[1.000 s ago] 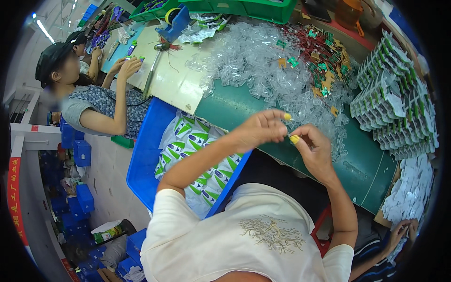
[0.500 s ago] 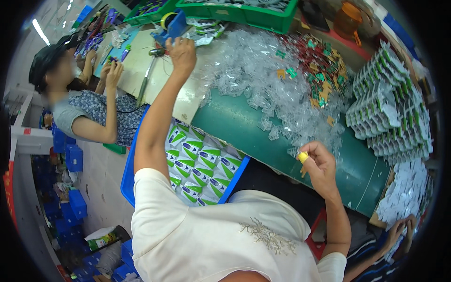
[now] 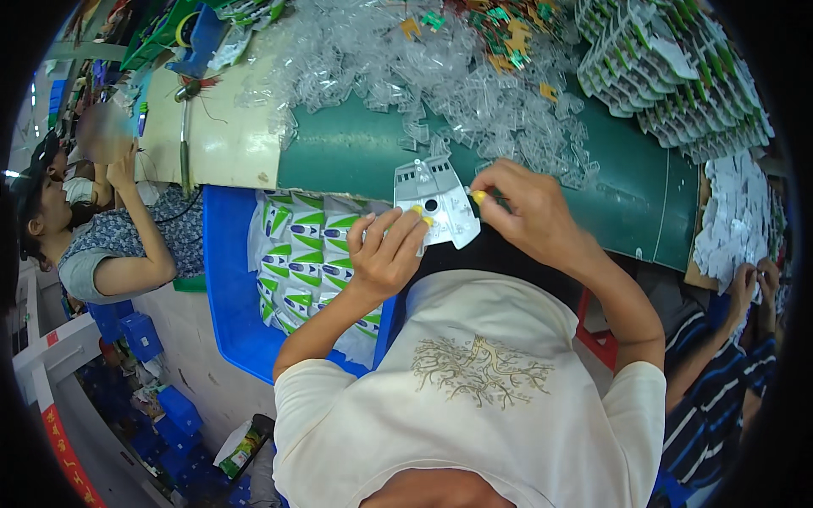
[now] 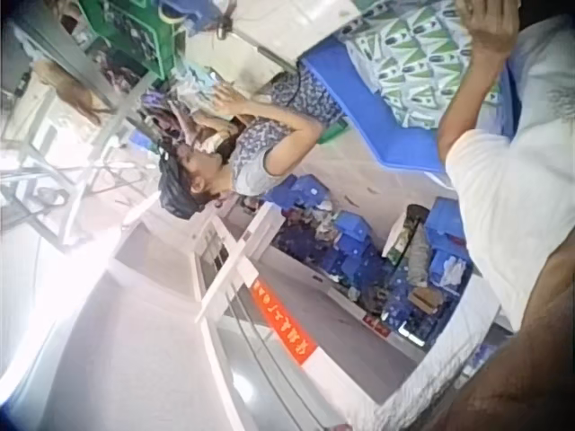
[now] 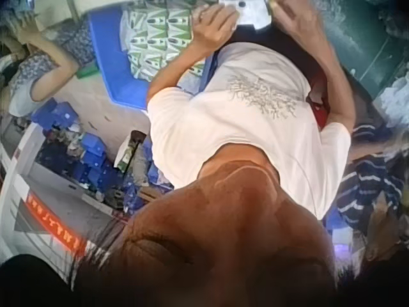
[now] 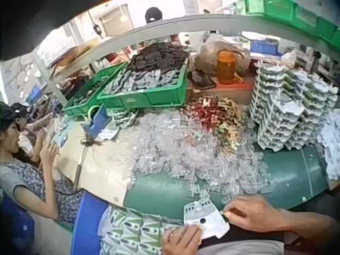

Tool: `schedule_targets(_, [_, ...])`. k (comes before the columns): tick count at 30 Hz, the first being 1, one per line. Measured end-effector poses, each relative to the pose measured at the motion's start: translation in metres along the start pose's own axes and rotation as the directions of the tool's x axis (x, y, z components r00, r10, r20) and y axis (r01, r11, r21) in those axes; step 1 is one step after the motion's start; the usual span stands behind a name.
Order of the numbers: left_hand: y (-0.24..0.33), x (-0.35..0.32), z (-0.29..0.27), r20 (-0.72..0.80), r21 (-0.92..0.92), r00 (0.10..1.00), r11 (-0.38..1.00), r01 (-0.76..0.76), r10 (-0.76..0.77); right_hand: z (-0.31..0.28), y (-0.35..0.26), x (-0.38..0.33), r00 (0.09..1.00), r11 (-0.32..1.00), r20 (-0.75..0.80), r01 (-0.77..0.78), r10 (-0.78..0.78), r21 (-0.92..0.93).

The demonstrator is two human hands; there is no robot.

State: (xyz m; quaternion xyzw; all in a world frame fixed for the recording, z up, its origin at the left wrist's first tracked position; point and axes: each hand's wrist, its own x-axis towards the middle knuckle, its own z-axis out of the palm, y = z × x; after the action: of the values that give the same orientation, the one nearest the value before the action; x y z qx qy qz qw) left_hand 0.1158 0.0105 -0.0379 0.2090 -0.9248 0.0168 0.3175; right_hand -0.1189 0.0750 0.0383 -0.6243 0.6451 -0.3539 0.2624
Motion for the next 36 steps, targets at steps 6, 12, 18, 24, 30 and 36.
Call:
schedule_targets(6, [0.006, -0.003, 0.014, 0.081, -0.088, 0.993, 0.992, 0.093, -0.086, 0.036, 0.006, 0.007, 0.969, 0.932, 0.017, 0.242, -0.247, -0.271])
schedule_targets(12, [0.007, -0.007, 0.01, 0.117, -0.107, 0.99, 0.99, 0.088, -0.076, 0.053, 0.007, 0.013, 0.92, 0.777, 0.23, 0.391, -0.317, -0.493])
schedule_targets(18, [-0.018, 0.019, -0.002, 0.182, -0.522, 0.983, 0.845, 0.113, -0.018, 0.049, 0.008, 0.007, 0.925, 0.822, 0.212, 0.377, -0.314, -0.427])
schedule_targets(24, [-0.092, 0.066, 0.02, 0.161, -0.491, 0.986, 0.87, 0.036, 0.05, 0.049, 0.004, 0.006, 0.941, 0.853, 0.19, 0.336, -0.281, -0.399])
schedule_targets(30, [-0.105, 0.084, 0.024, 0.221, -0.438, 0.948, 0.892, -0.113, 0.229, 0.043, 0.003, -0.005, 0.949, 0.865, 0.179, 0.311, -0.259, -0.394])
schedule_targets(36, [-0.086, 0.054, 0.0, 0.325, -0.353, 0.943, 0.934, 0.056, 0.066, 0.041, 0.003, -0.006, 0.953, 0.879, 0.171, 0.296, -0.249, -0.374])
